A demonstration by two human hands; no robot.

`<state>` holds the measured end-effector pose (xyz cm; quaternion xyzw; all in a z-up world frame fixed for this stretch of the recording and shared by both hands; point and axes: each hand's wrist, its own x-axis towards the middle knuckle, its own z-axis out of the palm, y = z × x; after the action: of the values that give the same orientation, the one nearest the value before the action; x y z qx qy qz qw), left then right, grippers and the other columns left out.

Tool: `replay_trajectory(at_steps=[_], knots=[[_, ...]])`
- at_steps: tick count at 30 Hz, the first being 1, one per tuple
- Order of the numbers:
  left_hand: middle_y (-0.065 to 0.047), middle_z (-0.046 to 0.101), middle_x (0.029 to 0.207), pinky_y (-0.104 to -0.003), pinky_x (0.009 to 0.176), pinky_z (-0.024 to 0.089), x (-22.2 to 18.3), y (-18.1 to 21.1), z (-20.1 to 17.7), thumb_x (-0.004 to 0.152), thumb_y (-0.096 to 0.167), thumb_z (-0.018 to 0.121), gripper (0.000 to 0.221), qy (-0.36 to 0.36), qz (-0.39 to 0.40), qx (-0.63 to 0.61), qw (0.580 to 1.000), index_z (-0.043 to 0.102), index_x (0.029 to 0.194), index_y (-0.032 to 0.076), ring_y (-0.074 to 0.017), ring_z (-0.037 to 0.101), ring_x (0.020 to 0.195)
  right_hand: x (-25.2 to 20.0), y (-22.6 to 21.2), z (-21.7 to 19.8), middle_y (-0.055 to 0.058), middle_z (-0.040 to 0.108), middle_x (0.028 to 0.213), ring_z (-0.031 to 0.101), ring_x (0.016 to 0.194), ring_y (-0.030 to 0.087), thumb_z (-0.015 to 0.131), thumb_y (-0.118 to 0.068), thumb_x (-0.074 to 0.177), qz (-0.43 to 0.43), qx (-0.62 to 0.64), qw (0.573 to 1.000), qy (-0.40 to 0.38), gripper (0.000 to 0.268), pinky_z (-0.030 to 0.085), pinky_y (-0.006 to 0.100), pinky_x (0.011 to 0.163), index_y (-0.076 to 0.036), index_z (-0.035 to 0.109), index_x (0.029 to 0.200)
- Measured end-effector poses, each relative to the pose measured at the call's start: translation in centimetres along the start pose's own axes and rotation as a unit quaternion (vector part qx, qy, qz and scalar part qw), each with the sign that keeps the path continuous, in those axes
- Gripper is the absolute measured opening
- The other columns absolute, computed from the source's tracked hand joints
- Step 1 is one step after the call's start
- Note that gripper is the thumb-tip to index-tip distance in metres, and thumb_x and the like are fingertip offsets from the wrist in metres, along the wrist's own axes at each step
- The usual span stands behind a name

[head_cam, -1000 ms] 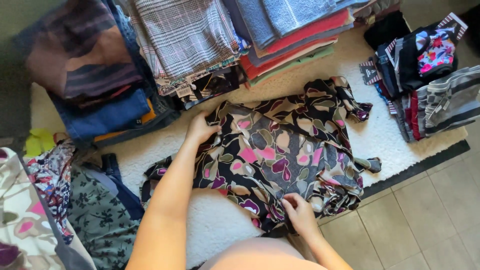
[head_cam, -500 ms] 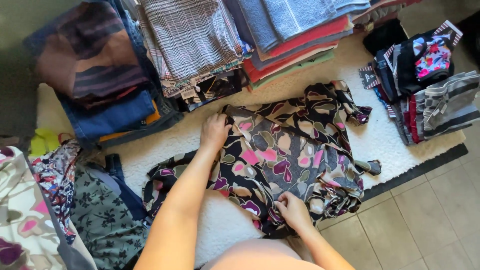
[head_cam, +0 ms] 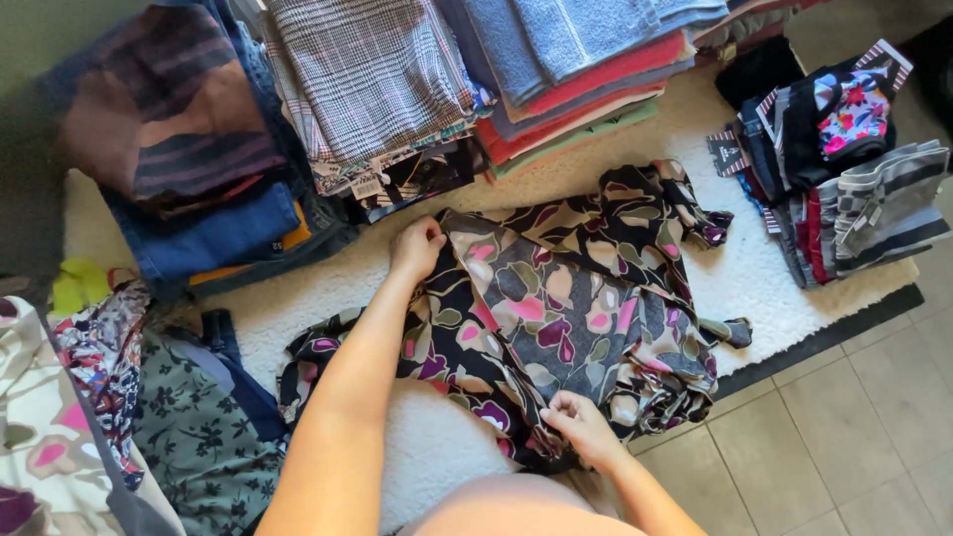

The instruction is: Folding and organizing patterned blouses on a white surface.

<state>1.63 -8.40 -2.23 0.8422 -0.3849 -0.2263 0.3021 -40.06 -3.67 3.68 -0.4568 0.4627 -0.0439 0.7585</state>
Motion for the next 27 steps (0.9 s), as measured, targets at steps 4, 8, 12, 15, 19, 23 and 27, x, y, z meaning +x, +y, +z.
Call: replay_trajectory(at_steps=[4, 8, 12, 15, 19, 23, 27], knots=[[-0.006, 0.07, 0.089, -0.04, 0.084, 0.051, 1.5, -1.1, -0.1, 0.092, 0.023, 0.063, 0.011, -0.02, -0.048, -0.032, 0.998, 0.065, 0.096, 0.013, -0.0275, 0.066, 0.085, -0.5, -0.3, -0.2, 0.002, 0.058, 0.071, 0.046, 0.059, 0.007, 0.069, -0.003, 0.095, -0.02, 0.074, 0.997, -0.023, 0.01, 0.032, 0.021, 0.051, -0.002, 0.06, 0.089], [-0.019, 0.072, 0.085, -0.057, 0.075, 0.047, 0.3, 3.5, -3.4, 0.098, 0.018, 0.059, 0.01, 0.068, 0.008, 0.013, 0.998, 0.055, 0.1, 0.008, -0.0475, 0.065, 0.079, -0.5, -2.4, 0.0, 0.008, 0.07, 0.085, 0.056, 0.067, 0.01, 0.067, -0.006, 0.096, 0.006, 0.089, 0.996, 0.021, 0.01, 0.042, 0.022, 0.058, 0.004, 0.068, 0.1], [-0.015, 0.069, 0.088, -0.052, 0.062, 0.052, 1.3, 3.8, -2.5, 0.099, 0.014, 0.059, 0.012, 0.16, 0.173, 0.104, 0.966, 0.051, 0.106, 0.009, -0.0398, 0.066, 0.067, 2.0, -1.7, -1.3, 0.003, 0.066, 0.077, 0.051, 0.063, 0.01, 0.068, -0.012, 0.093, -0.08, -0.087, 0.986, 0.121, 0.011, 0.041, 0.023, 0.058, -0.001, 0.068, 0.092], [-0.007, 0.064, 0.095, -0.042, 0.054, 0.056, 3.0, 3.0, -2.6, 0.1, 0.016, 0.057, 0.009, 0.176, 0.289, 0.235, 0.911, 0.051, 0.107, 0.016, -0.0304, 0.068, 0.061, 3.6, -1.9, -2.6, 0.007, 0.072, 0.084, 0.064, 0.079, 0.021, 0.069, -0.025, 0.092, -0.061, -0.246, 0.949, 0.185, 0.016, 0.051, 0.032, 0.072, -0.01, 0.072, 0.094], [-0.013, 0.063, 0.11, -0.042, 0.053, 0.06, 6.0, -0.1, -1.4, 0.095, 0.01, 0.054, 0.03, 0.097, 0.402, 0.337, 0.846, 0.057, 0.122, 0.022, -0.0319, 0.073, 0.067, 4.0, -4.7, -2.7, 0.007, 0.08, 0.097, 0.074, 0.104, 0.033, 0.064, -0.043, 0.096, 0.046, -0.418, 0.882, 0.21, 0.023, 0.058, 0.045, 0.088, -0.023, 0.075, 0.104], [-0.005, 0.065, 0.103, -0.031, 0.05, 0.057, 5.9, 1.3, -3.0, 0.093, 0.012, 0.058, 0.008, 0.131, 0.457, 0.388, 0.79, 0.064, 0.094, 0.018, -0.0201, 0.072, 0.065, 3.9, -4.8, -2.9, 0.008, 0.08, 0.088, 0.075, 0.096, 0.033, 0.066, -0.041, 0.095, 0.06, -0.444, 0.875, 0.184, 0.023, 0.058, 0.043, 0.084, -0.02, 0.076, 0.094], [-0.001, 0.059, 0.096, -0.029, 0.046, 0.052, 5.4, 2.9, -3.9, 0.09, 0.014, 0.057, 0.006, 0.204, 0.49, 0.419, 0.737, 0.061, 0.088, 0.019, -0.0159, 0.065, 0.065, 3.9, -4.0, -3.7, 0.021, 0.078, 0.092, 0.073, 0.102, 0.042, 0.072, -0.04, 0.088, 0.132, -0.434, 0.883, 0.117, 0.034, 0.057, 0.048, 0.085, -0.006, 0.076, 0.093]])
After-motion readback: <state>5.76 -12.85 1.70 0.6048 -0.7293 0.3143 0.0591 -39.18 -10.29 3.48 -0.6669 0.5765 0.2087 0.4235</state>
